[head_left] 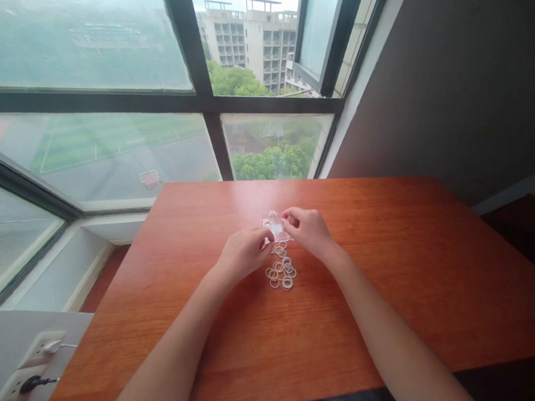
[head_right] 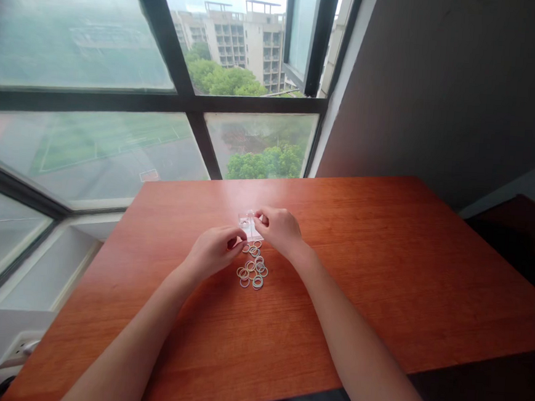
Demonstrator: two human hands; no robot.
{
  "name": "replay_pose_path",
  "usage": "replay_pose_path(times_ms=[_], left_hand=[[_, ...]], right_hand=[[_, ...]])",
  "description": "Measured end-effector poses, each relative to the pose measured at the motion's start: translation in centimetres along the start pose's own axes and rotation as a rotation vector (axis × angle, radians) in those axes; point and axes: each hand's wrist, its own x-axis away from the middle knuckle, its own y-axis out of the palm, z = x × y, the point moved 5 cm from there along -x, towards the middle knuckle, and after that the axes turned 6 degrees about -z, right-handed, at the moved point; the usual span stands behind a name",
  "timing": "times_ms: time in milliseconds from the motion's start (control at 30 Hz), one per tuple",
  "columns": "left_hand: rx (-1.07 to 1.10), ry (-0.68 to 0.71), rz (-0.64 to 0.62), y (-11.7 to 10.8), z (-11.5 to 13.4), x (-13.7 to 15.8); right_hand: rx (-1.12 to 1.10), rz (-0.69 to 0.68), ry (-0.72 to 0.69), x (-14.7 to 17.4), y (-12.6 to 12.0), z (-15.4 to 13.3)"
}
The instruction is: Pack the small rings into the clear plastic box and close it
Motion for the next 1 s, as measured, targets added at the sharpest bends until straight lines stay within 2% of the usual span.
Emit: replay_pose_path(times_ms=[100, 267, 500, 633, 833, 1000], left_hand=[[-0.159, -0.063, -0.009, 0.8, 2.0, -0.3], [-0.327, -0.033, -0.089, 2.1, 4.6, -1.0], [-0.334, -0.062, -0.191, 2.3, 4.8, -0.9], [-0.329, -0.062, -0.211, 2.7, 4.5, -0.9], [-0.241, -0.033, -0.145, 3.2, 3.6, -0.9], [-0.038, -0.02, 0.08, 1.5, 1.6, -0.7]], right_hand=[[-0.053, 0.021, 0.002, 1.3, -0.6, 0.9], [-0.095, 0.057, -0.009, 2.5, -1.4, 1.6], [-0.103, 0.035, -0.004, 3.5, -1.5, 1.8], [-0.084, -0.043, -0.019, 4.3, -1.0, 1.6], [-0.21, -0.193, -0.059, 5.0, 0.4, 1.8], [-0.238, -0.246, -0.043, 5.2, 1.1, 2.1]])
